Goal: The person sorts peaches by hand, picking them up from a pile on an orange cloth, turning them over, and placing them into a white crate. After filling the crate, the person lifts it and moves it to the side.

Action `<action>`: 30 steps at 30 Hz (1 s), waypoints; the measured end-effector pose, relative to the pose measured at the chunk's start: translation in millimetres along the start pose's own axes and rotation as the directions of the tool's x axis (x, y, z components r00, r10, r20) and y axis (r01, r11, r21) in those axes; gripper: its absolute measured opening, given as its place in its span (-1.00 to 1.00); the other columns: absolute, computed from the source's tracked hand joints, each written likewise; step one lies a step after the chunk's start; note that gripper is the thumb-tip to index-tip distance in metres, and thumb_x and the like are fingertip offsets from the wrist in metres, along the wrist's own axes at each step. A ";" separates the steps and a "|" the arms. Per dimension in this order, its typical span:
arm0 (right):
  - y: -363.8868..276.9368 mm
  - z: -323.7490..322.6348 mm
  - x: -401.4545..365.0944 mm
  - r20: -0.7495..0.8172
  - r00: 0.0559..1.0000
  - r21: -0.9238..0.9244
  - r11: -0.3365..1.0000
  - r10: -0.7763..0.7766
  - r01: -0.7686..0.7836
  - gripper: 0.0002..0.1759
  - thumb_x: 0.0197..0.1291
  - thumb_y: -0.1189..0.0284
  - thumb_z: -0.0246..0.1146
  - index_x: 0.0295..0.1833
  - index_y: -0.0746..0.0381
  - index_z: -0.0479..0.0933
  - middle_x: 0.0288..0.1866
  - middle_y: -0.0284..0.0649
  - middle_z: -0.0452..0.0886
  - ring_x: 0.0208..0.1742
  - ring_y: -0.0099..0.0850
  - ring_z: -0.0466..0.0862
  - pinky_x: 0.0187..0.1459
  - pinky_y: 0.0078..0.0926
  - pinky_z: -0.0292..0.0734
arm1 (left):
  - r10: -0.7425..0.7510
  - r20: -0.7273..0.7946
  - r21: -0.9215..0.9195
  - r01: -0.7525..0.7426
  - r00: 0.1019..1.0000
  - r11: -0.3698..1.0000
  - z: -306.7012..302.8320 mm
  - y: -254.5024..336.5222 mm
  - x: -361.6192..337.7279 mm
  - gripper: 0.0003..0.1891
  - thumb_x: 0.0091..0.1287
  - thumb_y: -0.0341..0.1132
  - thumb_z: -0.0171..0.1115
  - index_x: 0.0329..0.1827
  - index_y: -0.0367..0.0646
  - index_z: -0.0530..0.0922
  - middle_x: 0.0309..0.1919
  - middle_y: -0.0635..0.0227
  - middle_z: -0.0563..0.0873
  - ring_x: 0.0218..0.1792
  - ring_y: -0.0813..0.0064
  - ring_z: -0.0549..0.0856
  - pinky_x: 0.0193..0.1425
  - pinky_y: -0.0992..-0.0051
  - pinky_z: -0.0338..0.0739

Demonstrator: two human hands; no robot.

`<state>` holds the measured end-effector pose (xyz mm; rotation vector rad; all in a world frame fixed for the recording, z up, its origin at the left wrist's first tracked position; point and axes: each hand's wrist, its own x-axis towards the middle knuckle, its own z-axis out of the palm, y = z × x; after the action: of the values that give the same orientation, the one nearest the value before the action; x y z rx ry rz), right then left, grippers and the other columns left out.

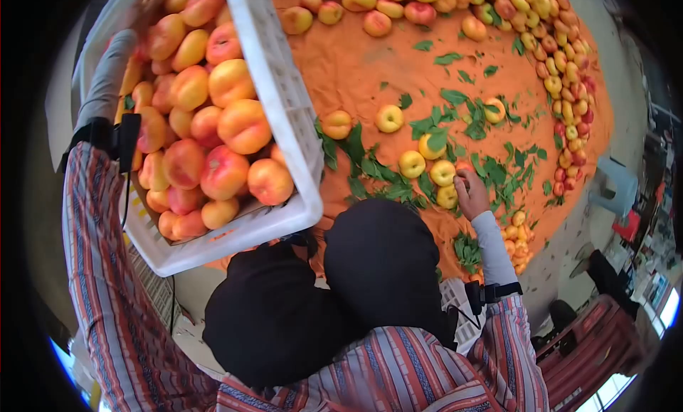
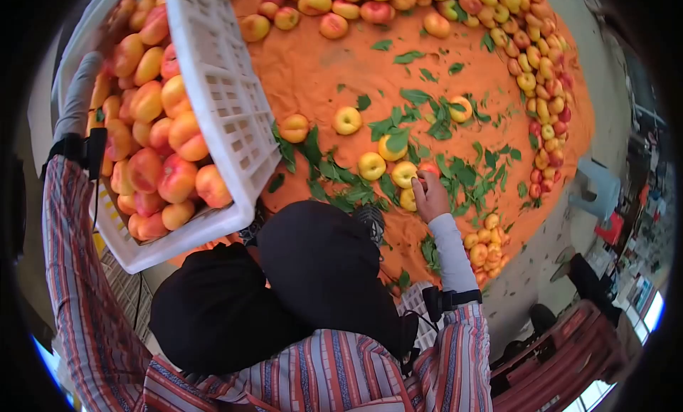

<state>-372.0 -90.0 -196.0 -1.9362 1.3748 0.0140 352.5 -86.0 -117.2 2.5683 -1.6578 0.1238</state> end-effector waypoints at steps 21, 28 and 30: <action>-14.2 88.5 50.5 -0.111 0.989 0.085 0.991 -0.093 0.103 -0.48 0.07 0.29 0.22 0.08 0.33 0.30 -0.05 -0.08 0.45 -0.06 -0.21 0.51 -0.14 -0.35 0.52 | -0.008 -0.198 -0.450 -0.083 0.980 0.889 -108.7 40.1 -144.9 -0.63 0.37 -0.21 0.00 0.17 -0.16 0.43 0.20 0.28 0.44 0.26 0.46 0.34 0.34 0.50 0.15; -72.7 27.4 51.2 0.380 0.916 0.922 0.125 -0.126 -0.365 -0.58 0.28 0.29 -0.01 0.16 0.30 0.26 -0.02 -0.16 0.49 -0.12 -0.35 0.59 -0.27 -0.46 0.61 | -0.003 -0.108 -0.767 -0.081 0.994 0.637 -144.4 112.1 -186.7 -0.70 0.33 -0.41 0.02 0.12 -0.24 0.46 0.03 0.34 0.55 0.04 0.58 0.50 0.17 0.56 0.34; -112.7 1.7 46.7 0.354 0.912 0.932 0.158 -0.207 -0.326 -0.59 0.28 0.30 -0.02 0.16 0.30 0.26 -0.01 -0.16 0.49 -0.13 -0.35 0.59 -0.27 -0.44 0.61 | 0.079 -0.060 -0.791 -0.095 0.995 0.604 -151.9 147.6 -193.6 -0.69 0.29 -0.49 0.03 0.10 -0.25 0.45 -0.02 0.33 0.57 -0.04 0.58 0.54 0.10 0.56 0.39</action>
<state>-259.5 -110.5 -153.2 -0.6029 0.7319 -0.3614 135.0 45.8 15.7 1.7774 -1.3667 -0.4865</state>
